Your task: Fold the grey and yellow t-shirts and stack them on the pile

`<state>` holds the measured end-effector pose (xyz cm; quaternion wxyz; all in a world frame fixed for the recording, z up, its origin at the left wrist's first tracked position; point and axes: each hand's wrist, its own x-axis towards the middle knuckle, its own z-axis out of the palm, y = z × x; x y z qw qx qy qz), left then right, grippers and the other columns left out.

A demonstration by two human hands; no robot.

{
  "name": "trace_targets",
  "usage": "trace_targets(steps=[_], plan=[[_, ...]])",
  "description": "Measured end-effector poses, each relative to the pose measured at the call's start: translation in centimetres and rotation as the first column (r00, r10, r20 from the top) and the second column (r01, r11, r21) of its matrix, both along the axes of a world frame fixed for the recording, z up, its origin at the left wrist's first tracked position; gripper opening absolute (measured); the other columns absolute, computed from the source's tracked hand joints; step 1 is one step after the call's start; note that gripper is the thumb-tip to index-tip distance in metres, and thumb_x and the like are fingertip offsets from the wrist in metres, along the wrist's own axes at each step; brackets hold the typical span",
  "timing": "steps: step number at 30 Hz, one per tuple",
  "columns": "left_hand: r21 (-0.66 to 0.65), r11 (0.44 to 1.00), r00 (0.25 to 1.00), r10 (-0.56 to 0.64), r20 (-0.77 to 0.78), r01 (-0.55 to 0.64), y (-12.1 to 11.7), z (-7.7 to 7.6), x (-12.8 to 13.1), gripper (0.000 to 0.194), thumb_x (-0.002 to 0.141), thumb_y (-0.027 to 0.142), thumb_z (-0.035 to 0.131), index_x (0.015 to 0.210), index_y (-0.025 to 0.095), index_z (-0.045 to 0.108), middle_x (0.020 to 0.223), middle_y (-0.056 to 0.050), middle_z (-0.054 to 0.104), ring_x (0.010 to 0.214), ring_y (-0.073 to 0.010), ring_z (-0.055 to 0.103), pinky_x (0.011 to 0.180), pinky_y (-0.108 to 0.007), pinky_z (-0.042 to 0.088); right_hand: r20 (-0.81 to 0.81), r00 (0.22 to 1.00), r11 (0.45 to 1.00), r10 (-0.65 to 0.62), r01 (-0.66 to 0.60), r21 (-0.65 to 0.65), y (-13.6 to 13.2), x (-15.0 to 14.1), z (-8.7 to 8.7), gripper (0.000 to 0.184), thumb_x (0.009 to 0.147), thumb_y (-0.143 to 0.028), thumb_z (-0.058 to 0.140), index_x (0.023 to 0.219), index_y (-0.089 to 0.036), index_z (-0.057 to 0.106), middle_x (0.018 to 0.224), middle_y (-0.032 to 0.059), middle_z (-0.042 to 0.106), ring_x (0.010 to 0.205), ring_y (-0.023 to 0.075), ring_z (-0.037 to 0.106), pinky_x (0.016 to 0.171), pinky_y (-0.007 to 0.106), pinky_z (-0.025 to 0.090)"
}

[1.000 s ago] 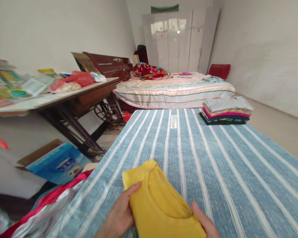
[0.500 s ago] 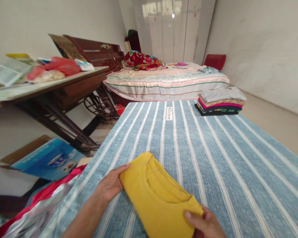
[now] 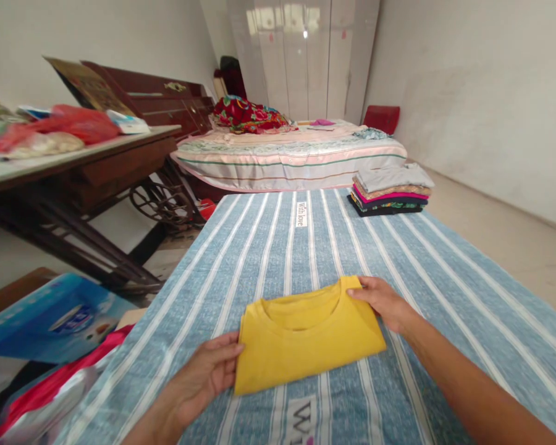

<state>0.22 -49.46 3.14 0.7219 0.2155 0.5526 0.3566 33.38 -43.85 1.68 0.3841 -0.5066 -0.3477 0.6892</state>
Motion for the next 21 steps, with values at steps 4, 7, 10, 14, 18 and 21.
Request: trace_targets(steps=[4, 7, 10, 14, 18, 21], plan=[[0.031, 0.996, 0.978, -0.075, -0.195, 0.083, 0.5, -0.6, 0.3, 0.037, 0.065, 0.027, 0.069, 0.096, 0.012, 0.057, 0.082, -0.01, 0.07, 0.075, -0.0235, 0.068, 0.066, -0.034, 0.053, 0.142, 0.986, 0.996, -0.088, 0.084, 0.034, 0.7, -0.7, -2.3, 0.031, 0.064, -0.033, 0.073, 0.087, -0.016, 0.061, 0.074, 0.0046, 0.07, 0.062, 0.0185, 0.065, 0.059, 0.028, 0.049], [0.087, 0.988, 0.945, -0.095, -0.312, 0.128, 0.6, -0.3, 0.4, 0.038, 0.064, 0.033, 0.069, 0.095, 0.014, 0.057, 0.073, -0.005, 0.068, 0.068, -0.0212, 0.067, 0.061, -0.031, 0.052, 0.175, 0.975, 0.989, -0.139, 0.129, 0.066, 0.3, -1.1, -2.6, 0.033, 0.064, -0.034, 0.071, 0.091, -0.018, 0.058, 0.072, 0.0021, 0.069, 0.061, 0.0182, 0.064, 0.056, 0.028, 0.049], [0.11, 0.98, 0.917, -0.11, -0.384, 0.163, 0.7, -0.5, 0.2, 0.04, 0.061, 0.036, 0.068, 0.094, 0.015, 0.057, 0.067, -0.002, 0.066, 0.064, -0.0205, 0.065, 0.058, -0.031, 0.051, 0.23, 0.954, 0.981, -0.191, 0.177, 0.083, 0.1, -1.4, -2.5, 0.039, 0.064, -0.035, 0.069, 0.097, -0.02, 0.055, 0.07, 0.0002, 0.069, 0.057, 0.0179, 0.063, 0.052, 0.027, 0.048], [0.083, 0.96, 0.829, -0.186, -0.527, 0.268, 0.9, -1.0, -0.1, 0.037, 0.066, 0.038, 0.059, 0.097, 0.017, 0.056, 0.064, 0.001, 0.064, 0.061, -0.0197, 0.064, 0.055, -0.029, 0.048, 0.349, 0.905, 0.969, -0.244, 0.214, 0.124, 0.2, -1.5, -2.9, 0.046, 0.064, -0.037, 0.065, 0.105, -0.021, 0.052, 0.068, -0.0007, 0.067, 0.055, 0.0185, 0.062, 0.05, 0.027, 0.047], [0.068, 0.896, 0.429, -0.142, -0.892, 0.439, 1.0, -0.4, 0.5, 0.026, 0.078, 0.026, 0.05, 0.101, 0.017, 0.055, 0.061, 0.002, 0.063, 0.062, -0.0171, 0.062, 0.059, -0.026, 0.041, 0.522, 0.816, 0.966, -0.247, 0.165, 0.2, 0.5, -1.3, -3.6, 0.051, 0.065, -0.042, 0.061, 0.11, -0.02, 0.051, 0.066, -0.0001, 0.066, 0.056, 0.0191, 0.061, 0.049, 0.027, 0.045], [-0.013, 0.867, 0.16, -0.106, -0.981, 0.498, 1.0, -0.1, 1.3, 0.03, 0.083, 0.024, 0.049, 0.111, 0.017, 0.052, 0.069, 0.001, 0.065, 0.068, -0.0169, 0.062, 0.063, -0.025, 0.038, 0.606, 0.759, 0.964, -0.239, 0.112, 0.241, 0.6, -1.1, -3.8, 0.054, 0.067, -0.045, 0.057, 0.113, -0.018, 0.051, 0.065, -0.0003, 0.065, 0.054, 0.0182, 0.059, 0.048, 0.027, 0.042]])
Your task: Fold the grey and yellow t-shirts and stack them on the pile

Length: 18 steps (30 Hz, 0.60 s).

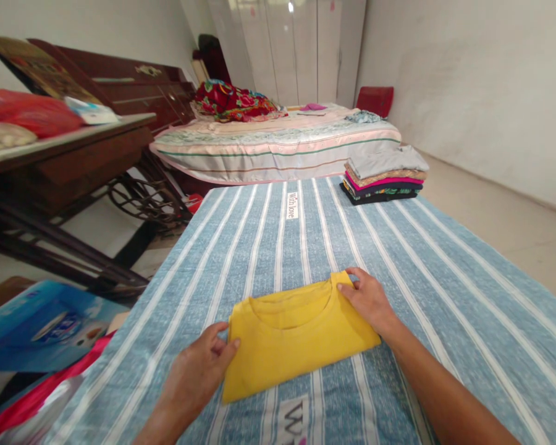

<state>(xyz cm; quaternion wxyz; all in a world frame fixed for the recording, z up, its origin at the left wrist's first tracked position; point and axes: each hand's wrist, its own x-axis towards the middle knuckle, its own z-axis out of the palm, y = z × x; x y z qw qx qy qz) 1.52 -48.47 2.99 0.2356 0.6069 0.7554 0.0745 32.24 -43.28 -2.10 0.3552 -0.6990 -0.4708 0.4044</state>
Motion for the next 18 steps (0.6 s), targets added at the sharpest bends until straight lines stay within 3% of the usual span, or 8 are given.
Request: trace_targets(steps=[3, 7, 11, 15, 18], plan=[[0.003, 0.999, 0.997, -0.048, -0.067, 0.048, -0.2, -0.5, 0.4, 0.032, 0.085, 0.02, 0.047, 0.116, 0.016, 0.049, 0.071, 0.001, 0.064, 0.07, -0.0172, 0.062, 0.064, -0.025, 0.036, 0.16, 0.987, 0.999, 0.024, -0.028, 0.023, 0.0, 0.2, 0.2, 0.054, 0.069, -0.046, 0.054, 0.114, -0.017, 0.052, 0.054, -0.0035, 0.058, 0.047, 0.017, 0.054, 0.045, 0.026, 0.037], [0.076, 0.993, 0.996, -0.087, -0.003, 0.086, -0.5, -1.4, -0.1, 0.032, 0.085, 0.019, 0.043, 0.117, 0.018, 0.047, 0.073, 0.0, 0.063, 0.072, -0.0181, 0.062, 0.066, -0.026, 0.037, 0.253, 0.967, 0.998, 0.04, -0.053, 0.046, 0.0, 0.2, 0.2, 0.053, 0.071, -0.047, 0.053, 0.115, -0.016, 0.053, 0.05, -0.0052, 0.054, 0.045, 0.0166, 0.05, 0.045, 0.027, 0.034], [0.098, 0.99, 0.993, -0.107, 0.043, 0.102, -0.5, -1.5, -0.3, 0.034, 0.085, 0.021, 0.04, 0.118, 0.018, 0.046, 0.08, -0.004, 0.066, 0.075, -0.0201, 0.063, 0.067, -0.028, 0.04, 0.374, 0.927, 0.992, 0.026, -0.069, 0.101, 0.0, 0.3, 0.0, 0.052, 0.075, -0.046, 0.053, 0.117, -0.016, 0.054, 0.05, -0.005, 0.052, 0.051, 0.0179, 0.052, 0.052, 0.029, 0.036], [0.035, 0.992, 0.988, -0.117, -0.101, 0.121, -0.6, -0.8, 0.2, 0.038, 0.085, 0.021, 0.037, 0.122, 0.016, 0.045, 0.083, -0.007, 0.068, 0.077, -0.0233, 0.064, 0.071, -0.032, 0.044, 0.517, 0.855, 0.992, 0.036, -0.093, 0.085, -0.2, 0.4, -0.1, 0.054, 0.079, -0.047, 0.05, 0.125, -0.017, 0.048, 0.062, -0.0014, 0.059, 0.06, 0.0202, 0.057, 0.06, 0.031, 0.04], [0.203, 0.957, 0.955, -0.153, -0.255, 0.208, -1.1, -0.7, 0.8, 0.038, 0.084, 0.019, 0.036, 0.119, 0.011, 0.049, 0.102, -0.014, 0.065, 0.094, -0.028, 0.062, 0.082, -0.04, 0.046, 0.63, 0.776, 0.982, -0.032, -0.092, 0.163, -0.7, 0.3, 0.0, 0.05, 0.083, -0.044, 0.049, 0.124, -0.016, 0.048, 0.08, 0.0054, 0.065, 0.071, 0.0235, 0.061, 0.064, 0.034, 0.044]])
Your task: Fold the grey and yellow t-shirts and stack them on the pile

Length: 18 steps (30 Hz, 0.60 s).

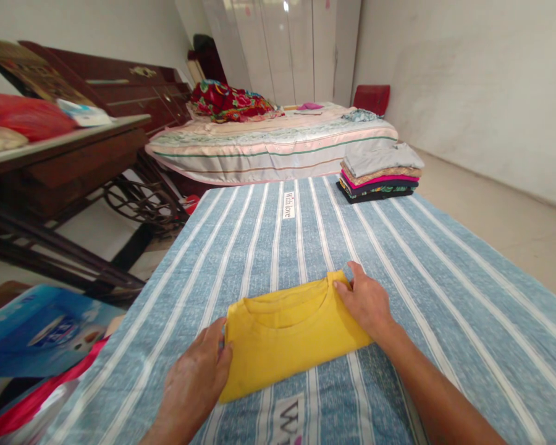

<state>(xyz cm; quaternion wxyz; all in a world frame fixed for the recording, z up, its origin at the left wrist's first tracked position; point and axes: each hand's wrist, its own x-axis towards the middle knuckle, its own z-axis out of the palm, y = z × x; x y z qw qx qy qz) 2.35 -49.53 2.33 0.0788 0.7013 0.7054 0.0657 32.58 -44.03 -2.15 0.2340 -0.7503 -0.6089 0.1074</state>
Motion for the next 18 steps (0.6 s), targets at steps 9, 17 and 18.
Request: trace_targets(steps=[9, 17, 18], plan=[[0.316, 0.897, 0.95, -0.292, -0.107, 0.311, 0.0, -2.2, 5.2, 0.04, 0.087, 0.029, 0.042, 0.121, 0.011, 0.052, 0.138, -0.017, 0.044, 0.131, -0.0303, 0.035, 0.104, -0.05, 0.034, -0.022, 0.82, 0.721, 0.572, -0.489, 0.491, -1.5, -3.6, 1.8, 0.018, 0.088, -0.016, 0.045, 0.088, -0.021, 0.063, 0.088, 0.0047, 0.065, 0.085, 0.0166, 0.06, 0.08, 0.031, 0.05], [0.167, 0.959, 0.966, -0.204, -0.157, 0.23, 0.2, -3.3, 5.7, 0.059, 0.088, 0.048, 0.038, 0.13, 0.009, 0.047, 0.143, -0.018, 0.037, 0.134, -0.0329, 0.028, 0.106, -0.055, 0.026, -0.062, 0.807, 0.74, 0.588, -0.506, 0.443, -1.2, -5.1, 0.7, 0.021, 0.085, -0.013, 0.046, 0.08, -0.021, 0.066, 0.092, 0.0057, 0.065, 0.085, 0.0168, 0.061, 0.078, 0.031, 0.052], [0.156, 0.962, 0.967, -0.2, -0.158, 0.224, 0.2, -3.3, 5.7, 0.059, 0.087, 0.049, 0.038, 0.131, 0.009, 0.046, 0.143, -0.018, 0.036, 0.135, -0.0327, 0.027, 0.106, -0.055, 0.025, -0.057, 0.809, 0.742, 0.585, -0.505, 0.441, -1.2, -5.1, 0.6, 0.021, 0.085, -0.013, 0.046, 0.081, -0.021, 0.066, 0.092, 0.0057, 0.065, 0.086, 0.0168, 0.061, 0.078, 0.031, 0.052]])
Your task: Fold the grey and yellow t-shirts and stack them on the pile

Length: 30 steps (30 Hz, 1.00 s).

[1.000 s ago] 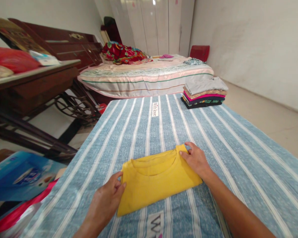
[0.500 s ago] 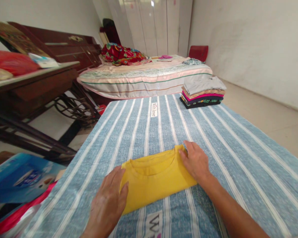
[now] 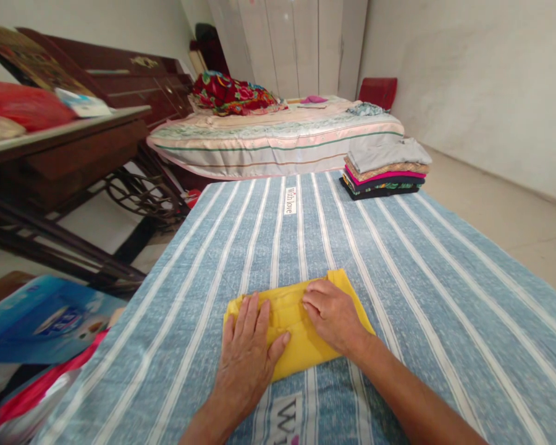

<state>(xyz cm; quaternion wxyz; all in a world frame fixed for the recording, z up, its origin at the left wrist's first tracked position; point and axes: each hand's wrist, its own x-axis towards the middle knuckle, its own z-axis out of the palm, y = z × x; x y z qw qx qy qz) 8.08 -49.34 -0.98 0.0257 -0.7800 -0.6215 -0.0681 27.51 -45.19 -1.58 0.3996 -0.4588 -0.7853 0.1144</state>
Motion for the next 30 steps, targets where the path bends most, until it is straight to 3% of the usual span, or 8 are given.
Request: trace_targets(steps=[6, 12, 26, 30], plan=[[-0.029, 0.999, 1.0, 0.021, 0.006, -0.021, 0.0, -0.2, 0.2, 0.061, 0.086, 0.051, 0.038, 0.132, 0.012, 0.045, 0.145, -0.016, 0.034, 0.136, -0.0318, 0.024, 0.108, -0.057, 0.017, 0.115, 0.993, 0.999, -0.002, -0.002, 0.038, 0.0, -0.2, 0.4, 0.023, 0.086, -0.013, 0.045, 0.079, -0.02, 0.065, 0.089, 0.0058, 0.065, 0.084, 0.0164, 0.06, 0.076, 0.029, 0.052], [-0.055, 0.998, 0.999, 0.014, 0.03, -0.013, -0.1, 0.1, 0.2, 0.061, 0.087, 0.051, 0.036, 0.133, 0.011, 0.044, 0.145, -0.017, 0.035, 0.135, -0.0321, 0.026, 0.107, -0.058, 0.019, 0.294, 0.955, 0.992, -0.03, -0.008, 0.127, -0.1, -0.8, 0.5, 0.026, 0.087, -0.009, 0.041, 0.073, -0.017, 0.062, 0.085, 0.009, 0.063, 0.084, 0.0191, 0.058, 0.077, 0.032, 0.05], [-0.063, 0.998, 0.998, 0.01, 0.063, -0.006, -0.2, 0.1, 0.2, 0.059, 0.087, 0.049, 0.038, 0.134, 0.013, 0.042, 0.144, -0.016, 0.035, 0.136, -0.0312, 0.025, 0.108, -0.057, 0.017, 0.046, 0.999, 1.0, 0.009, -0.01, 0.003, 0.4, 0.1, -0.2, 0.023, 0.084, -0.009, 0.04, 0.077, -0.02, 0.059, 0.083, 0.0053, 0.062, 0.081, 0.016, 0.059, 0.074, 0.028, 0.048], [-0.068, 0.998, 0.998, 0.01, 0.063, -0.005, -0.2, 0.1, 0.2, 0.061, 0.087, 0.049, 0.039, 0.134, 0.011, 0.041, 0.144, -0.017, 0.035, 0.136, -0.0318, 0.024, 0.108, -0.058, 0.017, -0.052, 0.999, 0.994, 0.016, -0.021, -0.105, 0.4, 0.2, 0.1, 0.018, 0.085, -0.014, 0.043, 0.078, -0.02, 0.058, 0.082, 0.0046, 0.062, 0.079, 0.0162, 0.058, 0.073, 0.029, 0.047]])
